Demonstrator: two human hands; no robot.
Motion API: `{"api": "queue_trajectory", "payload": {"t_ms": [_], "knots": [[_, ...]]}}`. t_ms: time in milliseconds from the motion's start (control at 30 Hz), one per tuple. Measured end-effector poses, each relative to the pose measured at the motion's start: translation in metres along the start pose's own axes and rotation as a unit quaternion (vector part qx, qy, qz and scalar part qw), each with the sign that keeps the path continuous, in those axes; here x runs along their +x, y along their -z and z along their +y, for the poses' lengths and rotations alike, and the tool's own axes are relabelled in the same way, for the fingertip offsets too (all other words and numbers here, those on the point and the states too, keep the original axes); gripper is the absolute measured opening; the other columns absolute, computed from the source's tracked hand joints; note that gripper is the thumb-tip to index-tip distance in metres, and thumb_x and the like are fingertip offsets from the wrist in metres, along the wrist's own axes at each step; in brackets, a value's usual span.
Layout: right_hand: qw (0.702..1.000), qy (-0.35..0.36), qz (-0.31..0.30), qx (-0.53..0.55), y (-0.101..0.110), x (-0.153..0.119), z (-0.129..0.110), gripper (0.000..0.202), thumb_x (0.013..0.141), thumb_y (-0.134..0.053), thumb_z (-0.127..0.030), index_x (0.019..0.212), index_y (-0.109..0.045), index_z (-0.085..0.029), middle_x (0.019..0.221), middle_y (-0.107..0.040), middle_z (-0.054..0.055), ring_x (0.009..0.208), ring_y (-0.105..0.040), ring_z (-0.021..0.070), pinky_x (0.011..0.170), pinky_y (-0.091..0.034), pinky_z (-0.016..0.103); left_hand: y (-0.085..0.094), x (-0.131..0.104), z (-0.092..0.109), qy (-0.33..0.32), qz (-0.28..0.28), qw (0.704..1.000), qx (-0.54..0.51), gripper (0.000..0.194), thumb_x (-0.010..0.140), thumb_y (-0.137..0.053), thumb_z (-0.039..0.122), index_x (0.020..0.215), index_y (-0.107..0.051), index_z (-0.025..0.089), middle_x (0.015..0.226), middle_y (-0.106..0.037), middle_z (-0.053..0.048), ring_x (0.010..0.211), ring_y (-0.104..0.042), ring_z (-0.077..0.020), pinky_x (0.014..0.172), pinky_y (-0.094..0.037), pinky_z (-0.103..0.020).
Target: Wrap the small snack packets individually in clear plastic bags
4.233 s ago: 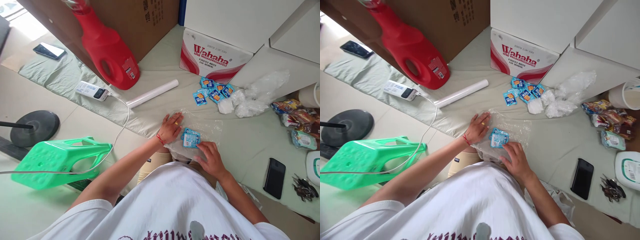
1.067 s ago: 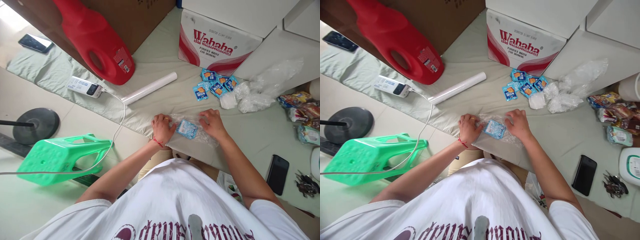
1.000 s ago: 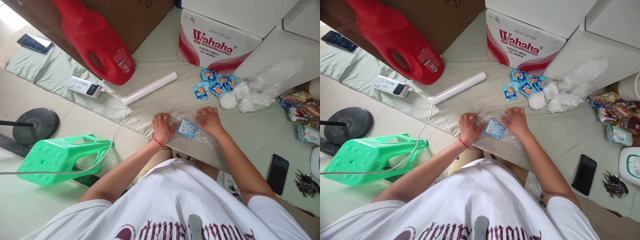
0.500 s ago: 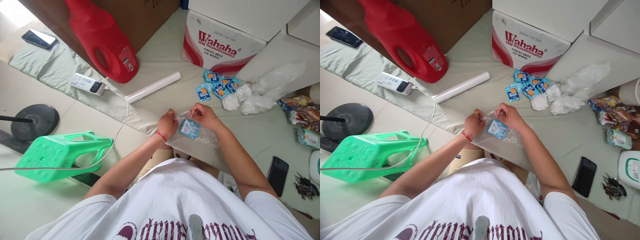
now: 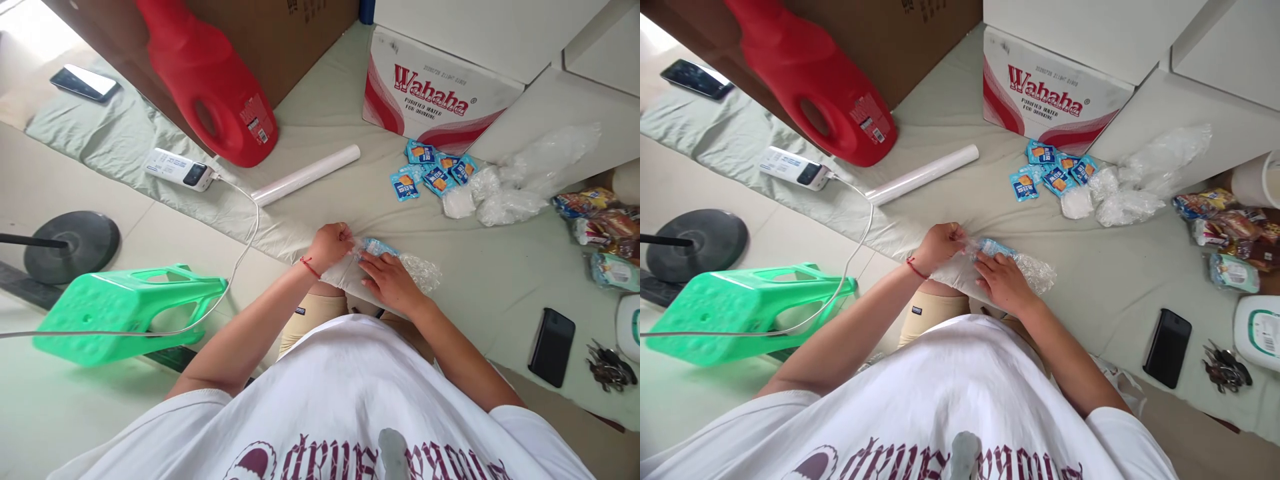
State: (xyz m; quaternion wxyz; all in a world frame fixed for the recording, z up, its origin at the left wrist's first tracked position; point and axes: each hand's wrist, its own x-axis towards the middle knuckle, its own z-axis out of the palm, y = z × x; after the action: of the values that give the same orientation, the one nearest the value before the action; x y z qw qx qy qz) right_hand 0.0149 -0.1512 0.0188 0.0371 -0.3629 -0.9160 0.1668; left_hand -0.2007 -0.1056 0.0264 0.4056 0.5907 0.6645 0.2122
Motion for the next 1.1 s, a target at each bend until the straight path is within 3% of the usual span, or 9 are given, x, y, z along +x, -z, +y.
{"api": "queue_trajectory", "payload": {"t_ms": [133,267,333,400,500,633,767,933,1100], "knots": [[0.997,0.026,0.013,0.074,0.002,-0.005,0.005,0.048,0.103,-0.055,-0.038,0.147,-0.060,-0.018,0.153,-0.057,0.013,0.128,-0.054,0.0333,0.110,-0.048,0.055,-0.017,-0.017,0.015,-0.088,-0.064,0.988,-0.114,0.030,0.084,-0.051,0.013,0.100,-0.077,0.015,0.109,-0.080,-0.008,0.102,-0.075,-0.0220,0.090,-0.061,-0.033],[0.982,0.061,0.011,0.178,0.011,-0.022,0.017,0.045,0.103,-0.056,-0.039,0.144,-0.063,-0.022,0.151,-0.059,0.010,0.143,-0.050,0.0296,0.116,-0.047,0.051,-0.041,-0.026,0.020,-0.192,-0.080,0.977,-0.050,0.040,0.094,-0.040,0.013,0.093,-0.079,0.015,0.118,-0.079,-0.009,0.125,-0.069,-0.0252,0.107,-0.057,-0.036],[0.969,0.047,0.031,0.242,0.019,-0.034,0.026,0.037,0.105,-0.051,-0.039,0.134,-0.069,-0.026,0.142,-0.066,0.008,0.135,-0.060,0.0247,0.112,-0.052,0.044,-0.049,-0.029,0.018,-0.211,-0.075,0.974,-0.018,0.040,0.097,-0.039,0.015,0.097,-0.079,0.014,0.121,-0.079,-0.011,0.131,-0.065,-0.0265,0.113,-0.053,-0.039],[0.957,-0.031,0.105,0.270,0.026,-0.045,0.037,0.035,0.108,-0.045,-0.040,0.125,-0.073,-0.027,0.128,-0.073,0.007,0.118,-0.069,0.0214,0.103,-0.056,0.039,-0.056,-0.034,0.014,-0.233,-0.058,0.970,0.047,0.038,0.098,-0.042,0.018,0.110,-0.078,0.014,0.134,-0.074,-0.012,0.132,-0.065,-0.0278,0.113,-0.052,-0.044],[0.938,-0.204,0.229,0.161,0.028,-0.056,0.054,0.041,0.103,-0.052,-0.049,0.128,-0.070,-0.022,0.119,-0.074,0.012,0.114,-0.065,0.0281,0.102,-0.053,0.047,-0.066,-0.044,0.009,-0.277,-0.023,0.943,0.183,0.042,0.098,-0.049,0.021,0.134,-0.069,0.017,0.149,-0.065,-0.012,0.130,-0.066,-0.0292,0.110,-0.050,-0.051],[0.945,-0.293,0.143,0.025,0.018,-0.067,0.060,0.040,0.089,-0.070,-0.047,0.116,-0.072,-0.017,0.120,-0.068,0.018,0.124,-0.051,0.0399,0.100,-0.049,0.056,-0.079,-0.058,0.001,-0.314,0.001,0.910,0.270,0.051,0.094,-0.053,0.017,0.145,-0.060,0.017,0.157,-0.056,-0.013,0.139,-0.059,-0.0296,0.115,-0.042,-0.053],[0.950,-0.296,0.072,0.069,0.026,-0.074,0.049,0.011,0.090,-0.059,-0.027,0.091,-0.068,-0.021,0.108,-0.068,0.013,0.106,-0.061,0.0304,0.090,-0.051,0.043,-0.086,-0.065,-0.008,-0.322,0.015,0.897,0.301,0.049,0.096,-0.051,0.016,0.144,-0.060,0.019,0.163,-0.049,-0.010,0.145,-0.054,-0.0284,0.119,-0.037,-0.054],[0.888,-0.318,0.068,0.325,0.046,-0.033,0.041,0.019,0.096,-0.053,-0.042,0.091,-0.055,-0.024,0.068,-0.061,-0.003,0.055,-0.058,0.0154,0.059,-0.045,0.027,-0.094,-0.065,-0.015,-0.332,0.025,0.892,0.306,0.046,0.099,-0.047,0.016,0.143,-0.060,0.020,0.162,-0.050,-0.011,0.146,-0.053,-0.0277,0.118,-0.038,-0.056],[0.903,-0.317,0.119,0.264,0.022,0.042,0.036,0.011,0.093,-0.050,-0.024,0.090,-0.060,-0.022,0.079,-0.070,0.003,0.071,-0.065,0.0180,0.074,-0.051,0.030,-0.096,-0.067,-0.018,-0.333,0.021,0.898,0.288,0.044,0.098,-0.050,0.016,0.140,-0.063,0.018,0.151,-0.062,-0.014,0.145,-0.054,-0.0295,0.119,-0.038,-0.056]]}}
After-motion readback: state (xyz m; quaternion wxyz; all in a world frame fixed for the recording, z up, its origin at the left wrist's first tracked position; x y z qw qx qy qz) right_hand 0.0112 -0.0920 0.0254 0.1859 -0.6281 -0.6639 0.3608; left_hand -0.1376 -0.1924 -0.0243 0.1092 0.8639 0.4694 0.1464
